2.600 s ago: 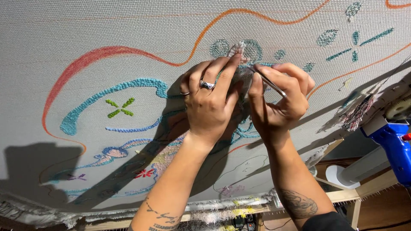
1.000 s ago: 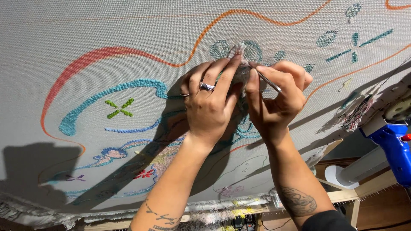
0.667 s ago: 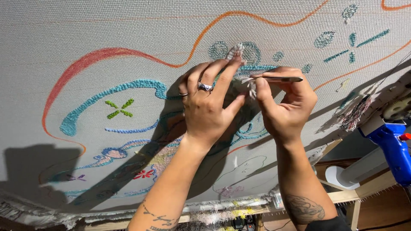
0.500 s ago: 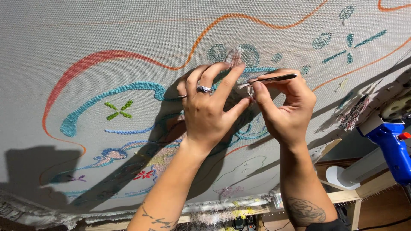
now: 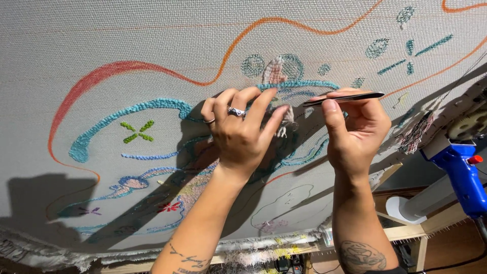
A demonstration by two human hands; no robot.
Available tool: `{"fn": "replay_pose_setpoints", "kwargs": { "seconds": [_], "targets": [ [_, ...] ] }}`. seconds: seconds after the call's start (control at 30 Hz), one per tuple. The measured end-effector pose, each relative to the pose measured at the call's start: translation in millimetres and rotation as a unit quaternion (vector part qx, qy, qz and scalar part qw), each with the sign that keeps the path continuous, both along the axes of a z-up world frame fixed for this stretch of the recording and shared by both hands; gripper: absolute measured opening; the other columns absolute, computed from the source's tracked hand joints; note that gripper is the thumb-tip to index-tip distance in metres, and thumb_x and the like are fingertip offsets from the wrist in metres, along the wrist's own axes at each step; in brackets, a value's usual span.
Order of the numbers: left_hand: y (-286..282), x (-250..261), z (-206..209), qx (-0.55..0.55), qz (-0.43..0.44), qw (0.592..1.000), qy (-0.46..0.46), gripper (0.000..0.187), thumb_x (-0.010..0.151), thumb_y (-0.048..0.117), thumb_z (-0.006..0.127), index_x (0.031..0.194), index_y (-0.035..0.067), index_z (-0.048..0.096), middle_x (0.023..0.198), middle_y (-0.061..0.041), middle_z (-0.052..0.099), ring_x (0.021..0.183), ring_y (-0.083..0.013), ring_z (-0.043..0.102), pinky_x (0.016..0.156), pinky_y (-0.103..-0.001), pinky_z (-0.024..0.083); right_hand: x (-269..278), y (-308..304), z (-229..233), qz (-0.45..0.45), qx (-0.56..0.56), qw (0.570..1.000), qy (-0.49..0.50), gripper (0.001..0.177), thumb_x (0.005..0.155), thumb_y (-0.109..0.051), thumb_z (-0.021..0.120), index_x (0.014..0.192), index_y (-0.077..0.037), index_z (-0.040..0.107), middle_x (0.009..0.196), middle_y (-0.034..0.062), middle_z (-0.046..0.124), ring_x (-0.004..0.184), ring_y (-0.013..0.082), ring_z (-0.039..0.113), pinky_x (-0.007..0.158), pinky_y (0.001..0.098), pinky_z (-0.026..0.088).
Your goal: Trimming and refining details on a tufted rug using tweezers to pull out stray yarn strands.
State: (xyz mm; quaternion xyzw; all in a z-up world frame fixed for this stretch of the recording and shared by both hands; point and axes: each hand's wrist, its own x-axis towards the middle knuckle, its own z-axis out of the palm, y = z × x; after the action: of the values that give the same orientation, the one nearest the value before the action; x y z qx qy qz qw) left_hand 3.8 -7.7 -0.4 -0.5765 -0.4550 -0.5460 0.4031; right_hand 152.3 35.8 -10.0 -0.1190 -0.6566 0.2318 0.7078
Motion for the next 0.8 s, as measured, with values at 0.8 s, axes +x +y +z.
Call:
{"fn": "replay_pose_setpoints", "kwargs": {
  "seconds": [0.8],
  "targets": [
    [8.1, 33.4, -41.9, 0.017, 0.016, 1.000, 0.015, 0.035, 0.077, 0.039, 0.071, 0.097, 0.012, 0.061, 0.085, -0.004, 0.055, 0.083, -0.0239, 0.053, 0.078, -0.039, 0.039, 63.7, 25.7, -63.4, -0.012, -0.078, 0.996, 0.051, 0.016, 0.087, -0.009, 0.065, 0.096, 0.002, 0.057, 0.089, 0.0121, 0.062, 0.087, 0.0152, 0.061, 0.081, 0.0295, 0.049]
  ]
}}
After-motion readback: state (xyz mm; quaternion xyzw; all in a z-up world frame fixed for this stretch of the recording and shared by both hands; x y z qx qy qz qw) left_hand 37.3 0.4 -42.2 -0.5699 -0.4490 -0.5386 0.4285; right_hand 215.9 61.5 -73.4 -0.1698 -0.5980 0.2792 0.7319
